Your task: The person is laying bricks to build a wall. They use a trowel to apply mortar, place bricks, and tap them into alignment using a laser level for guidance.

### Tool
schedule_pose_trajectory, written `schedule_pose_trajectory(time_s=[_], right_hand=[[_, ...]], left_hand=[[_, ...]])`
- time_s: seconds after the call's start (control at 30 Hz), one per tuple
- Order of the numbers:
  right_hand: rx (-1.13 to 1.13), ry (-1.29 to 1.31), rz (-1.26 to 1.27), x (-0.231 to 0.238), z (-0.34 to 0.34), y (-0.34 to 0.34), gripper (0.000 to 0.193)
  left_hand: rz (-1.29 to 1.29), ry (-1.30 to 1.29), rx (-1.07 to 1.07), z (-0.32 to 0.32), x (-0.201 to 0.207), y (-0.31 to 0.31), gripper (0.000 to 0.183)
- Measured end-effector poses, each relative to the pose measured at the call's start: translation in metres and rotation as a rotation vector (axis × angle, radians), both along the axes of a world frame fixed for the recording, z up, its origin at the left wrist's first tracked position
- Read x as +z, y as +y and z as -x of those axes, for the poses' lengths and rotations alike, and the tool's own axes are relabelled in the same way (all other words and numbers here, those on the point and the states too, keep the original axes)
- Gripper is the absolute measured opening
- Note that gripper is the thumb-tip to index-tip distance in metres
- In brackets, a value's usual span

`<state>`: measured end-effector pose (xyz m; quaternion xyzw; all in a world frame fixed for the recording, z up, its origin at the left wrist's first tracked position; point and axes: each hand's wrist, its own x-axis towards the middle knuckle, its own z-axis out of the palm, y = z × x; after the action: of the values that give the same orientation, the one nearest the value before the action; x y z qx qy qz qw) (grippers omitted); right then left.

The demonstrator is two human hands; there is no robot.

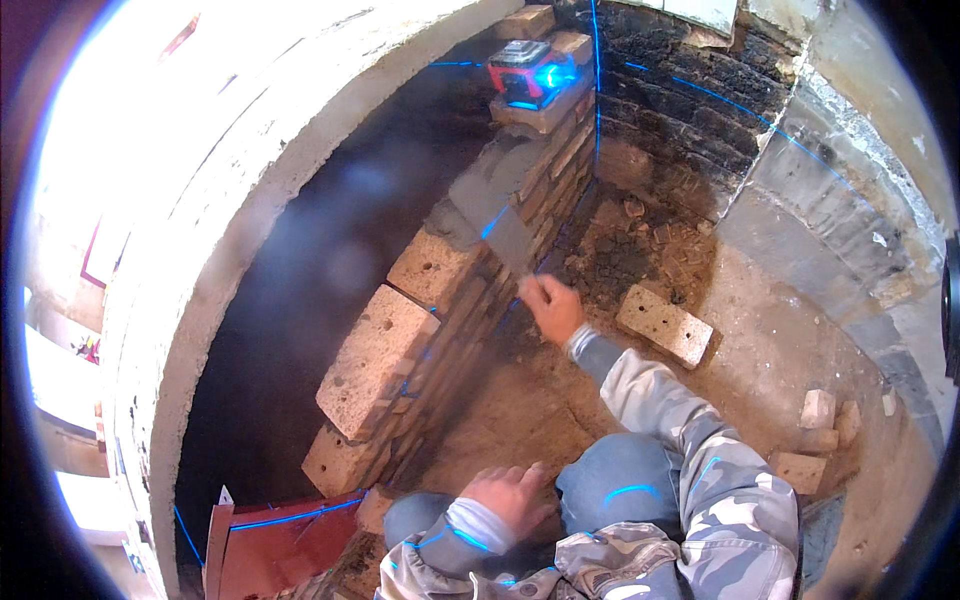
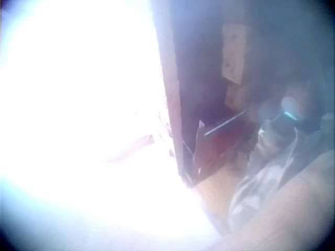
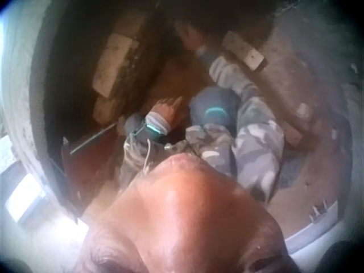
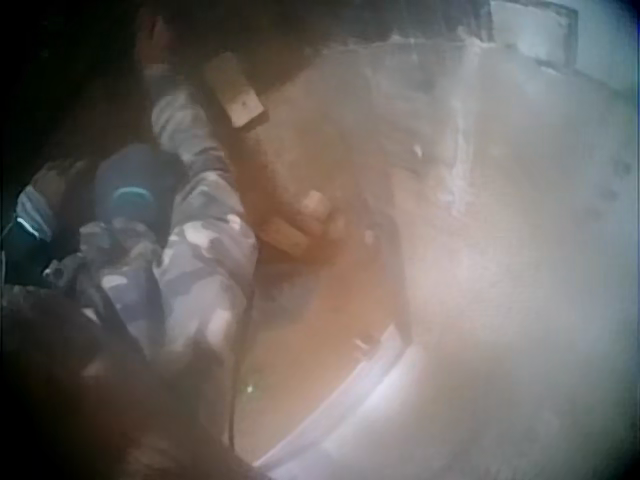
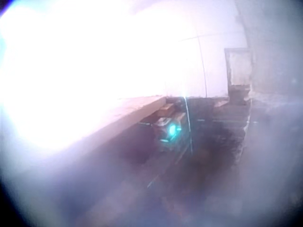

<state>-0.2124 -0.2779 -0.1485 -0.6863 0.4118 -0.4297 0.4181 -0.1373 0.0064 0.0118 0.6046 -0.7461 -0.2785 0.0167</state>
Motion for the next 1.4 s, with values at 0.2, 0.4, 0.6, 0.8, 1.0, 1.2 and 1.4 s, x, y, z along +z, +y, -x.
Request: schedule_pose_trajectory(time_s=[0.2,0.4,0.6,0.8,1.0,1.2,1.4], right_hand=[[0.067,0.102,-0.158,-0.033,0.048,0.052,0.032],[0.116,0.21,-0.208,-0.032,0.067,0.06,0.033],[0.229,0.284,-0.454,-0.109,0.155,0.12,0.036],[0.264,0.311,-0.748,-0.105,0.237,0.194,0.04],[0.18,0.237,-0.857,-0.113,0.252,0.219,0.041],[0.124,0.159,-0.935,-0.114,0.255,0.226,0.043],[0.141,0.067,-0.851,-0.097,0.25,0.212,0.046]], left_hand=[[-0.078,-0.1,-0.002,-0.001,0.001,0.001,0.063],[-0.172,-0.13,-0.098,0.013,-0.013,-0.032,0.058],[0.083,0.064,-0.029,-0.013,-0.028,-0.098,0.014],[0.312,-0.11,-0.241,0.049,-0.111,-0.233,0.031],[0.334,-0.348,-0.473,0.169,-0.198,-0.324,0.079],[0.229,-0.386,-0.606,0.208,-0.26,-0.361,0.077],[0.271,-0.134,-0.553,0.193,-0.298,-0.364,0.055]])
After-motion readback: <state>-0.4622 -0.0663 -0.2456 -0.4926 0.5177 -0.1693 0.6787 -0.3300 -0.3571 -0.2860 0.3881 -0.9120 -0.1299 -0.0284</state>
